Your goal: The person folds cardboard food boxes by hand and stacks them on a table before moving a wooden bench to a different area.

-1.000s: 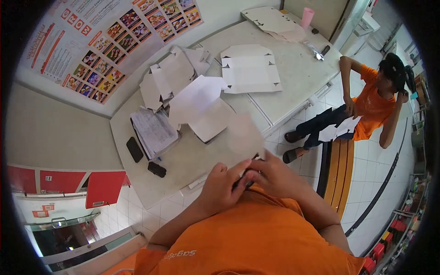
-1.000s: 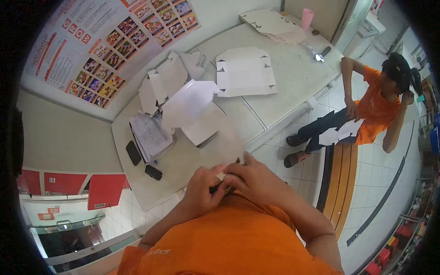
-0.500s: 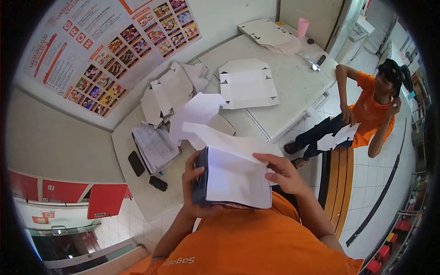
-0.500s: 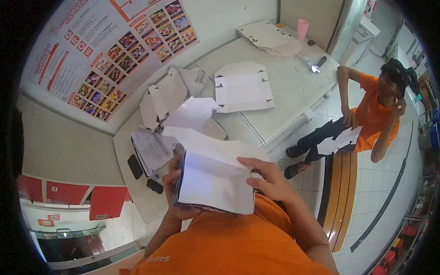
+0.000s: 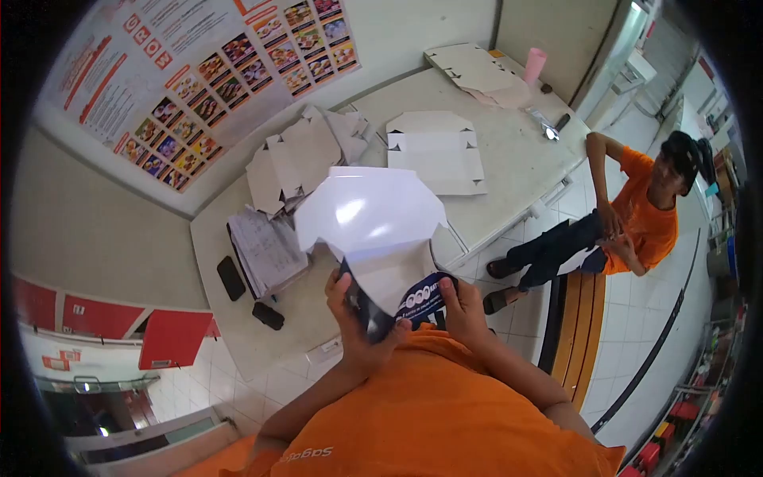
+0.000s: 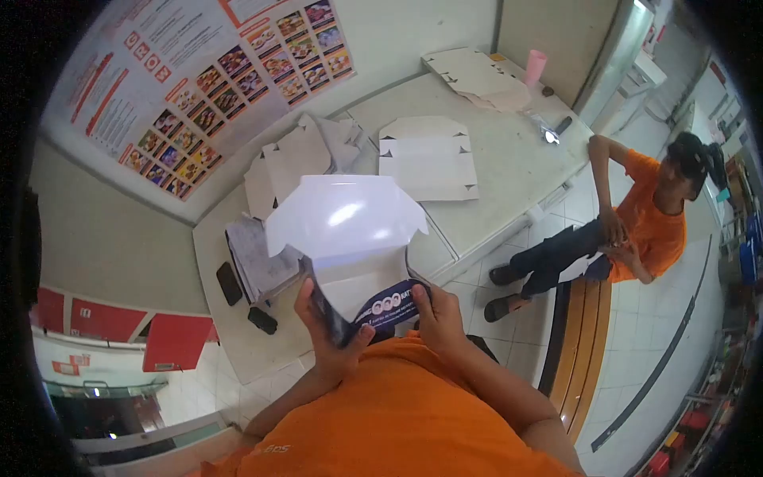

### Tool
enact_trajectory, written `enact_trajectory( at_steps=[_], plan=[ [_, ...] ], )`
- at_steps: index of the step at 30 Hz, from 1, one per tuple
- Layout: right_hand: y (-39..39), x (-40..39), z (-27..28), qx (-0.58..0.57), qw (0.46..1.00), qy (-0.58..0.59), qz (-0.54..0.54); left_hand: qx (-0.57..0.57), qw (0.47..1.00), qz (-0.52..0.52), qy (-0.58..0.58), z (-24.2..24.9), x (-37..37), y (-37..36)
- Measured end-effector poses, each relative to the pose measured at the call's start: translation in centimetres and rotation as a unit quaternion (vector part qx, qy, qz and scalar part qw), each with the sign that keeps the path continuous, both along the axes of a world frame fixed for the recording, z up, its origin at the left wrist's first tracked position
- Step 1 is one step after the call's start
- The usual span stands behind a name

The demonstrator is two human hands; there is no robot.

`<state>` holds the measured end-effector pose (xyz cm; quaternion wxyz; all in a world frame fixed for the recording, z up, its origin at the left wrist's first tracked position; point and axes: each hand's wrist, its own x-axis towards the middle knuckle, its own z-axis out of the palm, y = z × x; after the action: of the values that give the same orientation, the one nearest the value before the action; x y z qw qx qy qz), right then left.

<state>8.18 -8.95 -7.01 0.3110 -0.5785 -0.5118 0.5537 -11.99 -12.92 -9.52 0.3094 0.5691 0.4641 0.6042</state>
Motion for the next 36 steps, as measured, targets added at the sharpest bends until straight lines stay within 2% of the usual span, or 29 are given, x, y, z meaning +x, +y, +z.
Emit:
enact_trajectory(
  at_steps=[1, 3, 4, 5, 7, 9, 10, 11, 13, 14, 15, 16, 17, 18, 19, 21, 23, 24, 28, 31, 33, 36],
  plan=[
    [-0.2, 0.1, -1.2, 0.003, 1.000, -0.002, 0.010, 0.003, 1.000, 0.010, -0.002, 0.9, 0.0, 0.0],
    [0.3, 1.3, -6.0, 0.013, 0.992, 0.128, -0.014, 0.054, 0.980, -0.018, 0.192, 3.4, -0.2, 0.4],
    [1.5, 3.1, -7.2, -0.015, 0.982, 0.186, 0.014, 0.083, 0.985, -0.052, 0.139, 2.8, -0.1, 0.8],
    [2.5, 3.5, -5.5, -0.122, 0.921, 0.369, -0.024, 0.091, 0.973, -0.067, 0.202, 3.2, -0.3, 0.3],
    [5.2, 5.0, -5.9, -0.188, 0.934, 0.302, 0.025, 0.121, 0.952, -0.175, 0.221, 4.6, 0.3, 0.6],
    [5.8, 7.6, -14.3, -0.089, 0.880, 0.451, -0.122, 0.180, 0.941, -0.197, 0.210, 3.8, 1.3, 1.4],
    [7.0, 7.6, -14.2, -0.070, 0.901, 0.414, -0.107, 0.225, 0.927, -0.192, 0.228, 2.0, 1.7, 1.9],
    [8.4, 6.4, -12.7, -0.040, 0.940, 0.330, -0.070, 0.225, 0.929, -0.186, 0.228, 1.8, 1.4, 2.0],
    [11.8, 3.2, -8.9, 0.071, 0.993, 0.091, 0.024, 0.132, 0.955, -0.140, 0.225, 1.5, 0.3, 2.4],
    [13.6, 1.5, -7.1, 0.135, 0.989, -0.028, 0.060, 0.078, 0.977, -0.105, 0.167, 0.2, -0.6, 2.9],
    [15.4, -0.3, -5.5, 0.189, 0.969, -0.135, 0.084, 0.108, 0.994, -0.033, 0.008, -1.0, -1.1, 5.0],
    [16.9, -1.7, -4.7, 0.213, 0.951, -0.204, 0.095, 0.080, 0.994, 0.078, 0.021, -3.0, -2.8, 5.3],
    [18.2, -2.9, -4.2, 0.226, 0.936, -0.250, 0.103, -0.016, 0.991, 0.130, 0.017, -5.4, -4.7, 6.1],
    [19.4, -3.6, -5.1, 0.224, 0.936, -0.249, 0.107, -0.113, 0.977, 0.181, 0.012, -7.6, -6.4, 6.8],
    [21.0, -4.5, -7.1, 0.240, 0.928, -0.249, 0.135, -0.113, 0.976, 0.184, 0.012, -9.6, -7.8, 7.5],
    [22.6, -6.0, -10.0, 0.261, 0.918, -0.248, 0.164, -0.107, 0.964, 0.159, 0.186, -12.1, -10.0, 8.7],
    [22.6, -8.2, -10.7, 0.293, 0.876, -0.321, 0.208, -0.137, 0.962, 0.128, 0.200, -12.5, -10.7, 8.4],
    [22.6, -8.7, -10.2, 0.220, 0.899, -0.315, 0.212, -0.169, 0.957, 0.094, 0.215, -12.8, -11.0, 8.4],
    [22.8, -9.0, -11.3, 0.214, 0.890, -0.339, 0.219, -0.125, 0.955, 0.090, 0.252, -12.5, -11.7, 8.2],
    [22.9, -8.5, -11.6, 0.242, 0.864, -0.371, 0.238, -0.111, 0.953, 0.092, 0.265, -12.2, -12.1, 8.1],
    [22.8, -8.4, -11.9, 0.248, 0.846, -0.403, 0.244, -0.183, 0.936, 0.077, 0.290, -12.0, -12.5, 8.0],
    [22.3, -8.7, -10.8, 0.272, 0.814, -0.440, 0.264, -0.155, 0.941, 0.106, 0.281, -13.5, -13.0, 8.1]
  ],
)
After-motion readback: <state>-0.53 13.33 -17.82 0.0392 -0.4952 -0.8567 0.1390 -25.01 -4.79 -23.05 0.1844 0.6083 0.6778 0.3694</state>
